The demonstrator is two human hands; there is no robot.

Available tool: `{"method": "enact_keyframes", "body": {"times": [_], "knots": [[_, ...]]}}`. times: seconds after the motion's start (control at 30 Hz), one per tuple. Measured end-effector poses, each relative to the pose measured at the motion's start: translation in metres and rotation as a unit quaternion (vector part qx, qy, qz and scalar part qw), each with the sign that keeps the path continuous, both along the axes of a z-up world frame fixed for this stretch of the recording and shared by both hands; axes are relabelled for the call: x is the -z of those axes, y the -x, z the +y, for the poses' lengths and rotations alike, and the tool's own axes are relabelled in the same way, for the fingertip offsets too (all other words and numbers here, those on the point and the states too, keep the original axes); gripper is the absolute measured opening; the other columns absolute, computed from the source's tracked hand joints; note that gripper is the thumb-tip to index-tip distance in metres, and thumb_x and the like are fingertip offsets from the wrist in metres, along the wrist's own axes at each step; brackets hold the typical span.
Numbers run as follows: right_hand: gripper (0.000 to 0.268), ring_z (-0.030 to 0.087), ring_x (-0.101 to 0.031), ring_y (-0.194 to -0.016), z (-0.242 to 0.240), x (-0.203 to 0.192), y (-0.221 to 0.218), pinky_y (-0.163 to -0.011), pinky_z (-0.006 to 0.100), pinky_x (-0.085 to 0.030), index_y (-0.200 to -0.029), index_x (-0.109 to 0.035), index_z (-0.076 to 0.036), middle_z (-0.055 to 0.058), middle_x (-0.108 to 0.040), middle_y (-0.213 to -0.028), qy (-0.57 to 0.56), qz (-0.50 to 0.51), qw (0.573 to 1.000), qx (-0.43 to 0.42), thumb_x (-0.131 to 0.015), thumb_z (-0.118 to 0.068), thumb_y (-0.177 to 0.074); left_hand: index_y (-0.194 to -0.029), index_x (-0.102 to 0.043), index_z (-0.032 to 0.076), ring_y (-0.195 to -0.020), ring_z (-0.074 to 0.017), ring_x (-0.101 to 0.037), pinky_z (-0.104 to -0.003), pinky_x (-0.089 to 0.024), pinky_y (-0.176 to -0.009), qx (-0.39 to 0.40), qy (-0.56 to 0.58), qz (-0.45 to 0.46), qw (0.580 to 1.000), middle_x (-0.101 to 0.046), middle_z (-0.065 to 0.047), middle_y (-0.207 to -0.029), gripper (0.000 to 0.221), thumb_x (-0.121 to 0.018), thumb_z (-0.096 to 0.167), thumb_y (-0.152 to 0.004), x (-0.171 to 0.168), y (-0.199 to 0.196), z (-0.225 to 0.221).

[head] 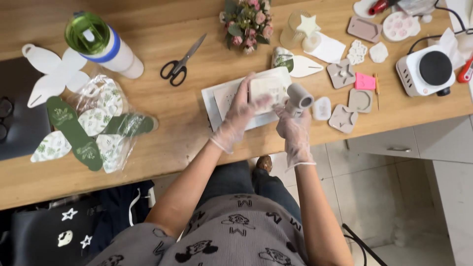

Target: The person is trimming, heating with a heat gun, and labeling a star-shaped wax ornament.

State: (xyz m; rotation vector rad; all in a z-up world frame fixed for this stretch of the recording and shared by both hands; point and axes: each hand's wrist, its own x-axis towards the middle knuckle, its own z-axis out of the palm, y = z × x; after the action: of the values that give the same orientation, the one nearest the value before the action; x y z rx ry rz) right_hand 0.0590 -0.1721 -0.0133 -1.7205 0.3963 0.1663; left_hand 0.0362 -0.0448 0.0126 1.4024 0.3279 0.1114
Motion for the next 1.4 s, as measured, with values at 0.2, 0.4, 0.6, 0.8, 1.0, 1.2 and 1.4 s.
{"method": "enact_keyframes", "body": {"times": [0.2,0.4,0.6,0.8,1.0,1.2,1.4], "knots": [[0.038,0.022,-0.067,-0.096,-0.007,0.002,0.001,-0.085,0.043,-0.052,-0.114,-0.066,-0.014,0.008,-0.069,-0.099,0.142,-0.021,0.989,-0.047,-0.079,-0.019,-0.079,-0.15,-0.047,0.016,-0.146,-0.0391,-0.037,-0.053,-0.029,-0.12,-0.093,0.044,0.194,0.976,-0.047,-0.018,-0.153,0.082,-0.038,0.072,-0.091,-0.014,-0.032,-0.006],[0.028,0.02,-0.069,-0.089,0.005,-0.025,0.017,-0.08,0.041,-0.055,-0.105,-0.068,-0.015,0.006,-0.071,-0.092,0.158,-0.005,0.981,-0.109,-0.075,-0.023,-0.079,-0.147,-0.052,0.026,-0.146,-0.0366,-0.038,-0.048,-0.026,-0.122,-0.11,0.026,0.225,0.968,-0.05,-0.01,-0.154,0.07,-0.044,0.068,-0.092,0.027,-0.032,-0.009],[0.028,0.02,-0.071,-0.087,0.003,-0.035,0.015,-0.078,0.042,-0.056,-0.102,-0.07,-0.018,0.005,-0.073,-0.089,0.165,0.011,0.971,-0.17,-0.077,-0.025,-0.077,-0.147,-0.052,0.026,-0.144,-0.0345,-0.042,-0.044,-0.03,-0.122,-0.096,0.025,0.236,0.967,-0.053,-0.014,-0.15,0.076,-0.047,0.072,-0.087,-0.03,-0.016,-0.015],[0.017,0.018,-0.068,-0.075,0.002,-0.056,0.027,-0.07,0.04,-0.055,-0.093,-0.07,-0.014,0.006,-0.071,-0.08,0.142,-0.003,0.978,-0.151,-0.074,-0.02,-0.078,-0.149,-0.05,0.022,-0.141,-0.037,-0.045,-0.046,-0.03,-0.12,-0.08,0.001,0.235,0.969,-0.058,-0.017,-0.142,0.081,-0.047,0.074,-0.088,-0.017,-0.005,-0.014],[0.01,0.013,-0.067,-0.066,-0.002,-0.065,0.037,-0.061,0.031,-0.055,-0.087,-0.072,-0.019,0.001,-0.069,-0.072,0.118,-0.021,0.984,-0.13,-0.075,-0.019,-0.078,-0.148,-0.05,0.019,-0.124,-0.0304,-0.058,-0.042,-0.04,-0.109,-0.083,-0.014,0.235,0.968,-0.068,-0.01,-0.109,0.085,-0.048,0.076,-0.085,-0.025,0.0,-0.018],[0.01,0.013,-0.066,-0.066,-0.002,-0.073,0.047,-0.059,0.031,-0.055,-0.087,-0.073,-0.018,0.002,-0.069,-0.073,0.101,-0.049,0.986,-0.122,-0.075,-0.015,-0.077,-0.146,-0.051,0.016,-0.092,-0.0197,-0.068,-0.032,-0.048,-0.085,-0.078,-0.048,0.218,0.972,-0.068,-0.002,-0.07,0.083,-0.048,0.074,-0.087,-0.018,0.005,-0.017],[0.013,0.013,-0.068,-0.064,0.003,-0.075,0.059,-0.056,0.031,-0.055,-0.088,-0.072,-0.019,0.001,-0.069,-0.072,0.105,-0.044,0.987,-0.115,-0.077,-0.021,-0.076,-0.149,-0.047,0.021,-0.119,-0.0235,-0.054,-0.036,-0.042,-0.102,-0.061,-0.046,0.215,0.974,-0.058,-0.004,-0.113,0.084,-0.044,0.076,-0.087,-0.022,0.021,-0.008]]}}
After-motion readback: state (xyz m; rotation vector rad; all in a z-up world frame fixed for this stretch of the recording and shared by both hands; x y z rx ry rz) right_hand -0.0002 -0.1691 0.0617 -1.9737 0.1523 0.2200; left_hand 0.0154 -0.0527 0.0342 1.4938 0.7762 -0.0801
